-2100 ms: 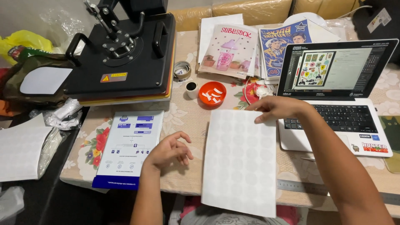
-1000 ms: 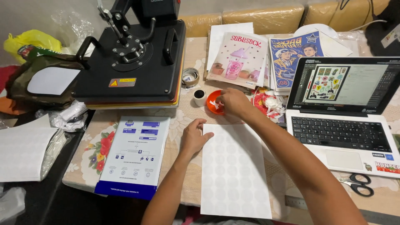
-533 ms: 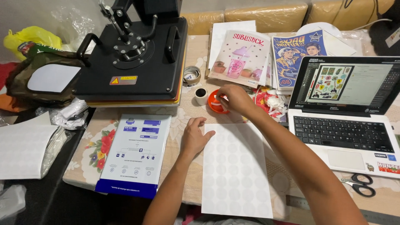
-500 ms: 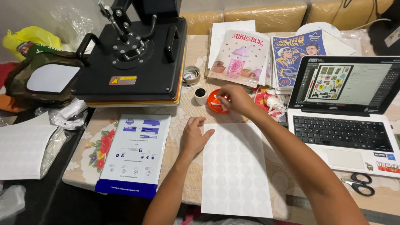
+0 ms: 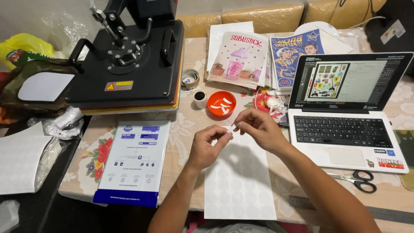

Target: The person peels small pieces of paper from a larger sheet on a table, repeatedly lifting and removing sections by hand. The person then lifts the sheet to show the remaining pattern and places it back down.

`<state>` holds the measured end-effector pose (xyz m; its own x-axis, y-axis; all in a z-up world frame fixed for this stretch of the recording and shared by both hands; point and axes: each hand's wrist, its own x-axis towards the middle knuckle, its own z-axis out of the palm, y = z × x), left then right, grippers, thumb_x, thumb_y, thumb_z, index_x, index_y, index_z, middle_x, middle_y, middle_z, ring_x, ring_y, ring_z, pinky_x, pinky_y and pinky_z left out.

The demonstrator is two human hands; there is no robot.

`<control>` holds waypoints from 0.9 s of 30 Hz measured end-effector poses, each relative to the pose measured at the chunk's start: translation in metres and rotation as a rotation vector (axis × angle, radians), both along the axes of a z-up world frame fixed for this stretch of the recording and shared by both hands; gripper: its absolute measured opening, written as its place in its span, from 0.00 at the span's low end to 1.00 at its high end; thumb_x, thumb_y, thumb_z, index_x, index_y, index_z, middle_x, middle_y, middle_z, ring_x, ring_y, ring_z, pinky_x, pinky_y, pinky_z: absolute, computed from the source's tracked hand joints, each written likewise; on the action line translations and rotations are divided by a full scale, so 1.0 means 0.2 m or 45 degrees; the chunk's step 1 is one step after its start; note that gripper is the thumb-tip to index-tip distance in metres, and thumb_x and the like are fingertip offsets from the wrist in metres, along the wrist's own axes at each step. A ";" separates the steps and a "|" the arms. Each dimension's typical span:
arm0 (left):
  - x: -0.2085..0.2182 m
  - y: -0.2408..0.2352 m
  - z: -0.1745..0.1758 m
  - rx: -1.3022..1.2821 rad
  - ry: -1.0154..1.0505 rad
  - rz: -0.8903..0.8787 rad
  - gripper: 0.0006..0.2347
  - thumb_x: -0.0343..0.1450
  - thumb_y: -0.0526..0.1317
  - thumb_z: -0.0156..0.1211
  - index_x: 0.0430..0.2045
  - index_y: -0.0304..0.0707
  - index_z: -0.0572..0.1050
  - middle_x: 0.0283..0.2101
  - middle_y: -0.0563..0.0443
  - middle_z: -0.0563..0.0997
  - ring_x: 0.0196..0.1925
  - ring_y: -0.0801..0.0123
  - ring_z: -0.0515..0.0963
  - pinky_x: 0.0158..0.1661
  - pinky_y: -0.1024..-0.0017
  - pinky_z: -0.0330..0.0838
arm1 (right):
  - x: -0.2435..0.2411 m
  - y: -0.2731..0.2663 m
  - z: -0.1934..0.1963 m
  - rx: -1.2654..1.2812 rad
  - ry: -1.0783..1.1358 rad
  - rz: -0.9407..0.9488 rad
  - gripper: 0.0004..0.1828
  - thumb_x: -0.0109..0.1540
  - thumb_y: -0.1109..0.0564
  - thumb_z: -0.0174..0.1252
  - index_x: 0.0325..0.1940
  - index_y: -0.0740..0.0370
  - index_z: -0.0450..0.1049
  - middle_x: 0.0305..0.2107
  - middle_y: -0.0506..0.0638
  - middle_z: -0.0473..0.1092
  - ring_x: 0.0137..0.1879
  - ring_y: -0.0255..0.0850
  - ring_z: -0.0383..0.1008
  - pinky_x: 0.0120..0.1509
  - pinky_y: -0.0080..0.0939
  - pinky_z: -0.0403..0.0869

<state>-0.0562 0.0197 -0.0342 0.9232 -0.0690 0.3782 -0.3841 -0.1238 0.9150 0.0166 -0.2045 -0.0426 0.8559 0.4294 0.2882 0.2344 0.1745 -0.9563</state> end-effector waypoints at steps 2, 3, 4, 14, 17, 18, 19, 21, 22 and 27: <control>-0.04 -0.02 0.03 -0.043 -0.020 -0.040 0.04 0.77 0.36 0.74 0.36 0.35 0.88 0.31 0.46 0.88 0.32 0.73 0.84 0.38 0.73 0.83 | -0.07 -0.03 0.04 -0.040 -0.050 -0.021 0.07 0.70 0.66 0.65 0.53 0.69 0.82 0.36 0.60 0.83 0.42 0.42 0.85 0.52 0.46 0.87; -0.06 -0.04 0.04 -0.089 -0.038 -0.079 0.03 0.77 0.35 0.74 0.37 0.33 0.87 0.31 0.44 0.87 0.31 0.70 0.85 0.38 0.72 0.84 | -0.10 -0.04 0.05 -0.084 -0.097 -0.040 0.07 0.70 0.67 0.63 0.52 0.69 0.84 0.37 0.61 0.83 0.43 0.43 0.84 0.53 0.47 0.87; -0.07 -0.04 0.05 -0.088 -0.038 -0.078 0.03 0.77 0.35 0.74 0.37 0.33 0.87 0.31 0.44 0.87 0.31 0.70 0.85 0.38 0.72 0.84 | -0.13 -0.04 0.08 -0.083 -0.097 -0.039 0.07 0.70 0.67 0.63 0.52 0.69 0.84 0.37 0.61 0.83 0.43 0.43 0.84 0.53 0.47 0.87; -0.14 -0.07 0.15 -0.065 -0.217 -0.167 0.03 0.76 0.31 0.72 0.37 0.28 0.88 0.31 0.41 0.89 0.33 0.66 0.87 0.37 0.68 0.85 | -0.33 -0.08 0.28 -0.254 -0.453 -0.130 0.12 0.70 0.69 0.58 0.48 0.64 0.87 0.38 0.55 0.81 0.45 0.44 0.82 0.50 0.46 0.83; -0.15 -0.07 0.18 -0.056 -0.226 -0.208 0.03 0.76 0.31 0.72 0.37 0.28 0.89 0.31 0.40 0.89 0.32 0.66 0.87 0.36 0.67 0.85 | -0.34 -0.09 0.30 -0.288 -0.502 -0.133 0.12 0.70 0.69 0.58 0.48 0.63 0.86 0.37 0.55 0.81 0.44 0.45 0.81 0.50 0.48 0.82; -0.15 -0.07 0.19 -0.059 -0.222 -0.231 0.03 0.76 0.31 0.72 0.37 0.28 0.89 0.30 0.40 0.89 0.31 0.66 0.87 0.35 0.68 0.85 | -0.34 -0.10 0.30 -0.291 -0.509 -0.126 0.13 0.70 0.70 0.57 0.48 0.63 0.86 0.37 0.55 0.81 0.44 0.46 0.81 0.51 0.50 0.82; -0.15 -0.07 0.19 -0.059 -0.222 -0.231 0.03 0.76 0.31 0.72 0.37 0.28 0.89 0.30 0.40 0.89 0.31 0.66 0.87 0.35 0.68 0.85 | -0.34 -0.10 0.30 -0.291 -0.508 -0.127 0.13 0.70 0.70 0.57 0.48 0.63 0.86 0.37 0.55 0.81 0.44 0.46 0.81 0.51 0.50 0.82; -0.15 -0.07 0.18 -0.115 -0.165 -0.282 0.03 0.76 0.31 0.72 0.36 0.27 0.88 0.29 0.40 0.88 0.31 0.67 0.87 0.34 0.69 0.85 | -0.35 -0.11 0.31 -0.318 -0.552 -0.132 0.12 0.70 0.70 0.57 0.47 0.62 0.86 0.36 0.54 0.80 0.44 0.46 0.81 0.51 0.50 0.82; -0.15 -0.07 0.17 -0.114 -0.165 -0.282 0.03 0.76 0.31 0.72 0.36 0.27 0.88 0.29 0.40 0.88 0.31 0.67 0.87 0.34 0.69 0.85 | -0.35 -0.11 0.31 -0.318 -0.553 -0.132 0.12 0.70 0.70 0.57 0.47 0.62 0.86 0.36 0.54 0.80 0.44 0.46 0.81 0.51 0.50 0.82; -0.14 -0.07 0.11 -0.261 -0.024 -0.339 0.04 0.76 0.30 0.71 0.37 0.24 0.88 0.31 0.37 0.88 0.33 0.64 0.88 0.34 0.67 0.88 | -0.36 -0.11 0.32 -0.344 -0.634 -0.151 0.13 0.70 0.71 0.57 0.46 0.61 0.85 0.36 0.53 0.79 0.44 0.49 0.82 0.53 0.52 0.81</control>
<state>-0.0839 0.0064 -0.0123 0.8757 -0.2279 0.4257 -0.3951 0.1690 0.9030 -0.0545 -0.2259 0.0215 0.6919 0.4533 0.5620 0.6707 -0.1155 -0.7326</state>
